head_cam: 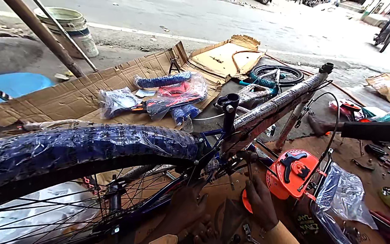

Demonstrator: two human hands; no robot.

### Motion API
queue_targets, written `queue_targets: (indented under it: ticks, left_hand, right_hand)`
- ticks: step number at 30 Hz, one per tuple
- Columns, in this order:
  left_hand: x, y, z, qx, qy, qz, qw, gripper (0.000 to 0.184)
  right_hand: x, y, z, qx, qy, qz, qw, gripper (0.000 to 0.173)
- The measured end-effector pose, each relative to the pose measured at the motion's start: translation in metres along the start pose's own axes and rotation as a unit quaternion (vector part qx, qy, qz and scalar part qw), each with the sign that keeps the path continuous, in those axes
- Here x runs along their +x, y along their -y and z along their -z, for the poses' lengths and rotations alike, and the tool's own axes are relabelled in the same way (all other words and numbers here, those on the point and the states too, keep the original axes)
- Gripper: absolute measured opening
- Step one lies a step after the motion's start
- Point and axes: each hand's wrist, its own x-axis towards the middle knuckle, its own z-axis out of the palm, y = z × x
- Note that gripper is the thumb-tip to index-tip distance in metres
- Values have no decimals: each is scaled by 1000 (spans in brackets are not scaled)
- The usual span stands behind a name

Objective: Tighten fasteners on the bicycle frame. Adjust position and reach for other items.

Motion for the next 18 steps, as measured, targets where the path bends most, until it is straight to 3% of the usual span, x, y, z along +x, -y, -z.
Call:
queue_targets:
  ticks: [5,13,16,18]
  left_hand:
    - [0,2,0,-28,-14,7,999,49]
    - [-3,-7,1,-105,-21,60,992,44]
    - [-6,-15,-8,-224,-97,66,968,41]
    - [-7,-31,-17,-367,-114,76,920,36]
  right_hand:
    - [11,1,-5,-75,48,32,995,41]
    - [3,-3,-21,-173,61,-32,982,44]
    - [1,2,-23,-167,67,-45,983,44]
    - [1,5,-25,-164,67,-41,983,44]
